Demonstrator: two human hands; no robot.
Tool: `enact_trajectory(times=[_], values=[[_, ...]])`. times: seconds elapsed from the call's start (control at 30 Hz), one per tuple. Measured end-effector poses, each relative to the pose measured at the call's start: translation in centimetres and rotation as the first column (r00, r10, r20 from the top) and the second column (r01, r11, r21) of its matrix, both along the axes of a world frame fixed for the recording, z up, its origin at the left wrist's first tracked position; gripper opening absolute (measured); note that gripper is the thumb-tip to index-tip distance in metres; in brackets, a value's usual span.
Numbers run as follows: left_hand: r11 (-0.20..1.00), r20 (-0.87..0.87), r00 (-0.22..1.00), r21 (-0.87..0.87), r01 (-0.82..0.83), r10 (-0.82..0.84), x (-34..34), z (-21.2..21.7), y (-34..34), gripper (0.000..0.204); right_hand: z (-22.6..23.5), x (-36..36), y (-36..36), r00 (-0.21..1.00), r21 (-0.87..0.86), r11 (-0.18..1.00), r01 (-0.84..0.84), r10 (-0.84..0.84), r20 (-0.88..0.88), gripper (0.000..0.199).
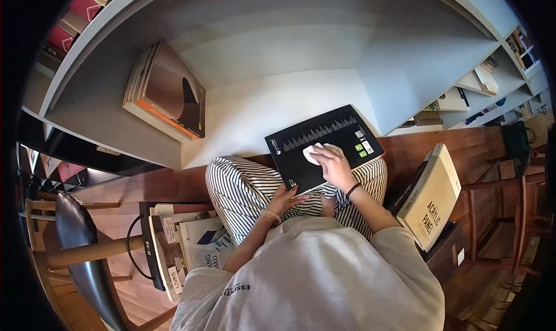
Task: Cleaning and inspecting books and acrylic panels with a cloth and organizing them.
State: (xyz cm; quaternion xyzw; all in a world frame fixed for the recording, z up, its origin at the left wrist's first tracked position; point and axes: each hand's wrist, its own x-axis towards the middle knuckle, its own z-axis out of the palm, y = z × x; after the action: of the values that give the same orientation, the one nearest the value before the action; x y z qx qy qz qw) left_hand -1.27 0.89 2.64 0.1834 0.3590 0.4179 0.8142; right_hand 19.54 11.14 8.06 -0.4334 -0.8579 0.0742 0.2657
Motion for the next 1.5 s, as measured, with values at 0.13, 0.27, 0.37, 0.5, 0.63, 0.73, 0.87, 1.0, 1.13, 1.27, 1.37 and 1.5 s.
enact_trajectory(times=[0.13,0.27,0.37,0.5,0.63,0.73,0.87,1.0,1.13,1.27,1.37,1.5], values=[[1.000,-0.003,1.000,0.001,-0.010,0.010,-0.4,0.0,0.0,0.039,-0.7,4.0,2.8,0.976,-0.016,0.977,0.213,-0.212,0.054,0.032],[1.000,0.003,1.000,-0.011,-0.009,0.009,-0.3,-0.2,0.1,0.039,-0.8,6.5,4.4,0.872,-0.006,0.874,0.486,-0.485,0.063,0.035],[0.999,0.023,1.000,-0.033,-0.017,0.018,-0.3,-0.8,0.1,0.039,-1.1,4.8,3.4,0.831,0.064,0.840,0.539,-0.543,0.125,0.037],[1.000,0.042,0.999,0.000,-0.014,0.014,-0.5,0.1,0.1,0.039,0.1,0.1,-0.2,0.910,0.086,0.911,0.404,-0.410,0.067,0.035],[1.000,0.040,0.999,-0.004,-0.013,0.013,-0.5,0.4,-0.1,0.041,1.0,-3.6,-3.6,0.980,0.049,0.980,0.192,-0.194,0.035,0.037],[0.999,0.018,1.000,-0.037,-0.012,0.013,-0.3,-0.1,-0.1,0.041,1.1,-4.1,-3.9,1.000,0.028,1.000,0.013,-0.013,-0.006,0.037],[1.000,0.042,0.999,-0.019,-0.003,0.004,-0.3,-1.1,-0.1,0.041,0.1,-0.3,-0.5,0.996,-0.049,0.997,0.059,-0.056,0.077,0.041],[1.000,0.025,1.000,-0.006,-0.008,0.008,-0.1,-0.8,0.0,0.041,-1.4,4.2,3.0,0.912,0.027,0.920,0.390,-0.390,0.127,0.044],[0.999,0.033,0.999,-0.017,-0.027,0.028,-0.4,-1.0,-0.1,0.041,-1.0,2.0,2.2,0.813,0.171,0.833,0.526,-0.551,0.186,0.046],[1.000,0.018,0.999,0.012,-0.029,0.029,-0.3,-0.9,0.0,0.041,0.1,-0.7,-0.7,0.936,0.038,0.940,0.338,-0.340,0.093,0.045],[0.998,-0.004,0.998,-0.011,-0.062,0.062,-0.1,0.1,-0.3,0.039,1.7,-2.1,-3.6,0.995,-0.058,0.994,0.088,-0.085,0.046,0.043],[0.992,-0.039,0.991,0.010,-0.129,0.130,-0.5,3.1,1.3,0.036,2.7,-1.5,-3.8,0.945,-0.211,0.976,-0.060,-0.013,-0.328,0.039]])
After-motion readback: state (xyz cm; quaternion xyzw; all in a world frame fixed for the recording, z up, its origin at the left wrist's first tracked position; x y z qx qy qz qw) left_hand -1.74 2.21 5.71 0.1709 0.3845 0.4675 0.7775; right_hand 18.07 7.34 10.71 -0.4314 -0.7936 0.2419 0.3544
